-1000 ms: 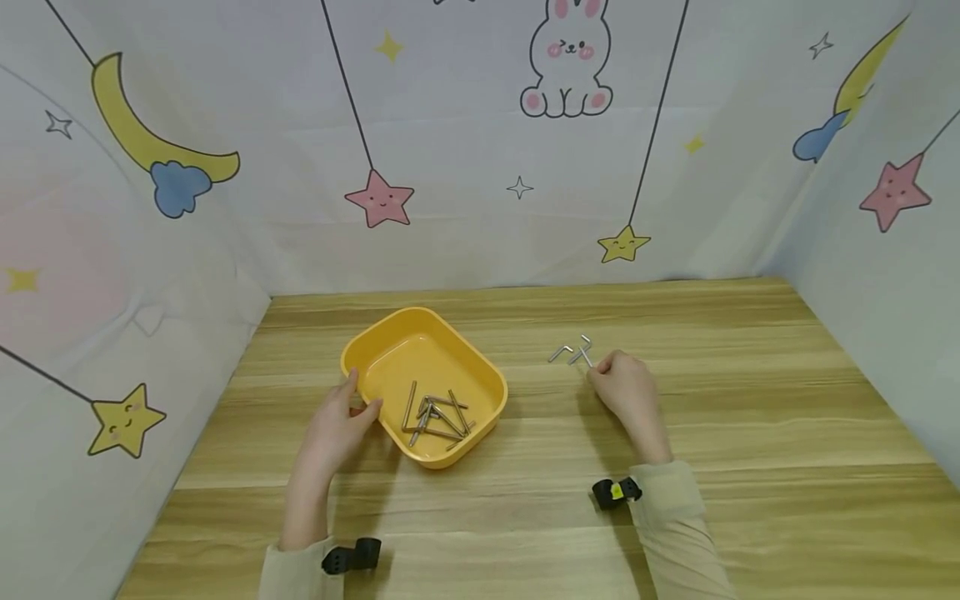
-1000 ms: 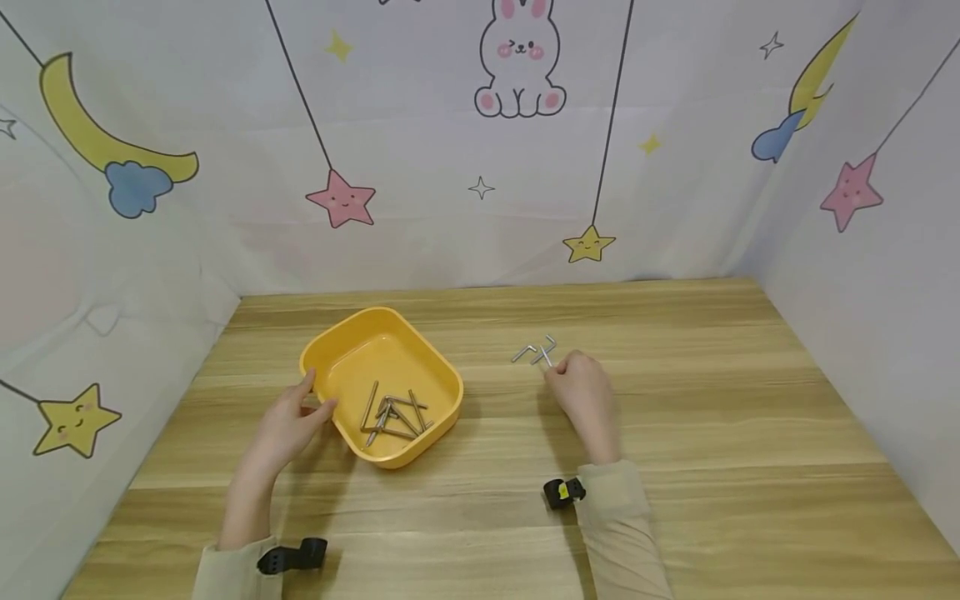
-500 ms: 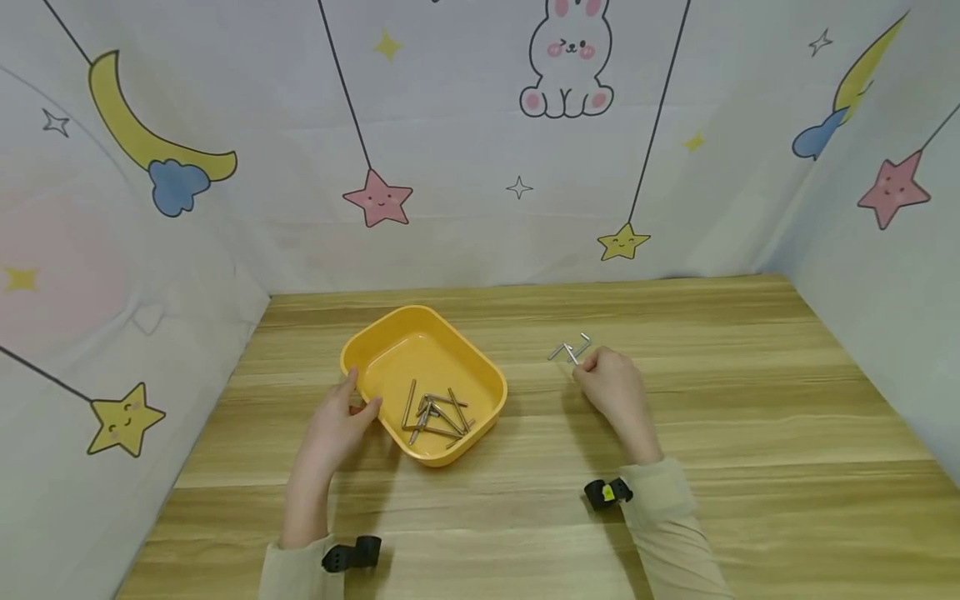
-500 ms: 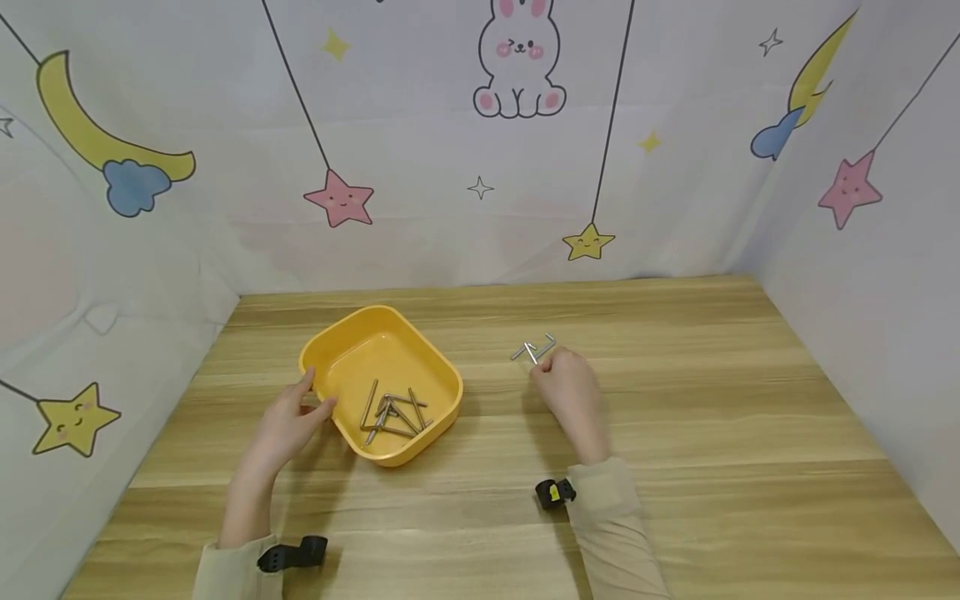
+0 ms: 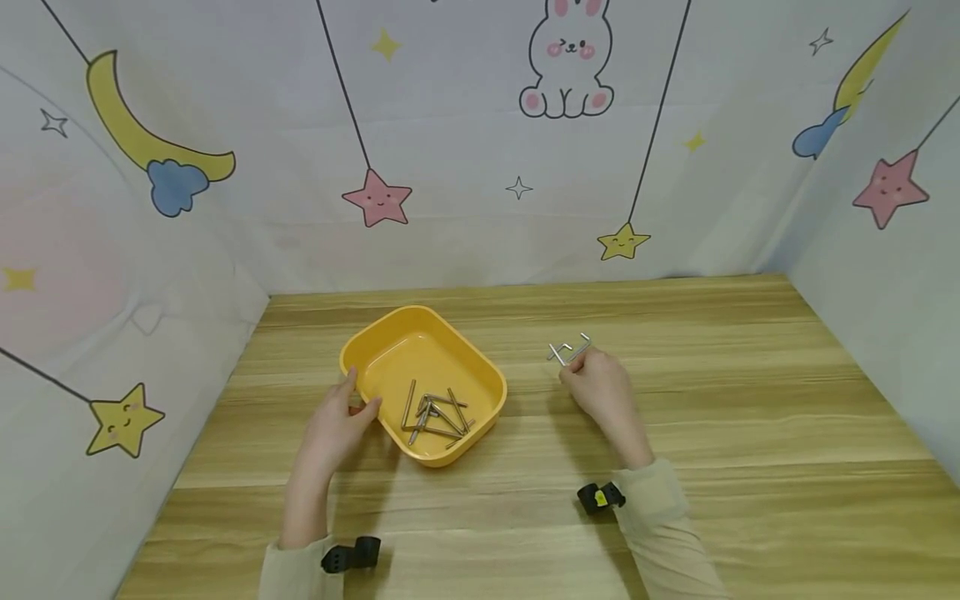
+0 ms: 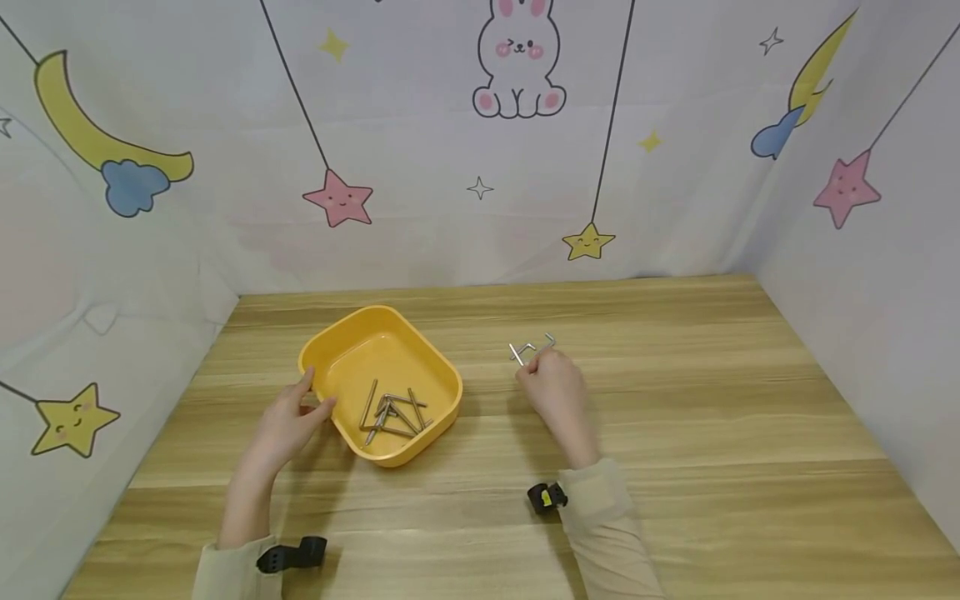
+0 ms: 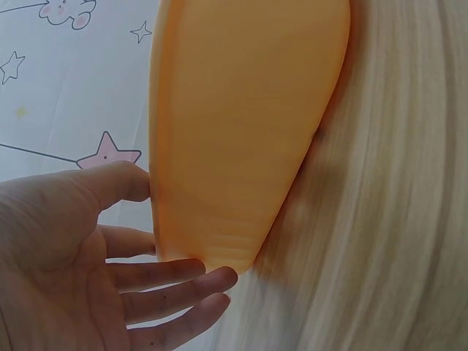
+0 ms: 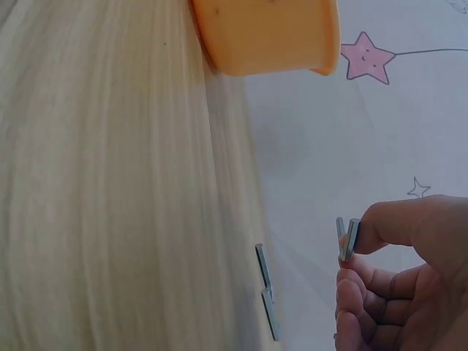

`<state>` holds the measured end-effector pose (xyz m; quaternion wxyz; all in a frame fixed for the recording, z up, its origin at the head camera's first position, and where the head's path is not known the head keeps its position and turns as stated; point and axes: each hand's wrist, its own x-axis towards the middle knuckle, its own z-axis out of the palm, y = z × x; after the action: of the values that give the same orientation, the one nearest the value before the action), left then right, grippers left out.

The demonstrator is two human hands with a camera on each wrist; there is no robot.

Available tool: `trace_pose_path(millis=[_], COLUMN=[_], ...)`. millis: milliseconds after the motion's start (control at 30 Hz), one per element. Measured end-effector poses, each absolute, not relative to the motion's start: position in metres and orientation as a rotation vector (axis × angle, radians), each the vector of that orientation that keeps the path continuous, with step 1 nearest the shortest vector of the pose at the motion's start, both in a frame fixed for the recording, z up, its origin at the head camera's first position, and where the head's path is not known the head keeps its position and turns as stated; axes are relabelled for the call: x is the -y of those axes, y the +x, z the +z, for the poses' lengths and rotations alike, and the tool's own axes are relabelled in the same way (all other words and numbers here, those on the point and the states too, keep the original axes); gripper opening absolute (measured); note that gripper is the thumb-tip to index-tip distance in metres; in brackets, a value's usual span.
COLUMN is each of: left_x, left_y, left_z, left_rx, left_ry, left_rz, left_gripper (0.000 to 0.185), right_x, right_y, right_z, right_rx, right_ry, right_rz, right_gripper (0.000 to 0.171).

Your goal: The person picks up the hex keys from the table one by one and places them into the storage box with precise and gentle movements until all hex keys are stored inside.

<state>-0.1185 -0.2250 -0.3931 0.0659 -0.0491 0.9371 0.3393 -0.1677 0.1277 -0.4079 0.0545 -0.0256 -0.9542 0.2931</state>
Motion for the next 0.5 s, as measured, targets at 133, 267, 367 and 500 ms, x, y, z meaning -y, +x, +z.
trace_pose_path(millis=[133, 267, 367, 500], left_x=[0.225, 0.226, 0.226, 0.226], left_y=[-0.119, -0.119, -0.119, -0.119], left_z=[-0.393, -0.393, -0.393, -0.393], left_rx=[-2.827, -2.823, -2.819, -2.818], left_ry=[-0.147, -0.146, -0.144, -0.142], left_rz=[1.022, 1.021, 1.016, 1.017], left_gripper=[0.074, 0.074, 0.074, 0.074], right_x=[-0.122, -0.118, -0.115, -0.111], right_y=[-0.166, -0.164, -0.162, -0.159], right_z=[-0.404, -0.401, -0.398, -0.395], right_rx=[2.898, 2.889, 2.895, 2.904], right_ry=[-0.059, -0.041, -0.027, 0.008], right_rz=[0.886, 0.885, 0.905, 0.939], right_gripper=[0.012, 0.011, 0.012, 0.011])
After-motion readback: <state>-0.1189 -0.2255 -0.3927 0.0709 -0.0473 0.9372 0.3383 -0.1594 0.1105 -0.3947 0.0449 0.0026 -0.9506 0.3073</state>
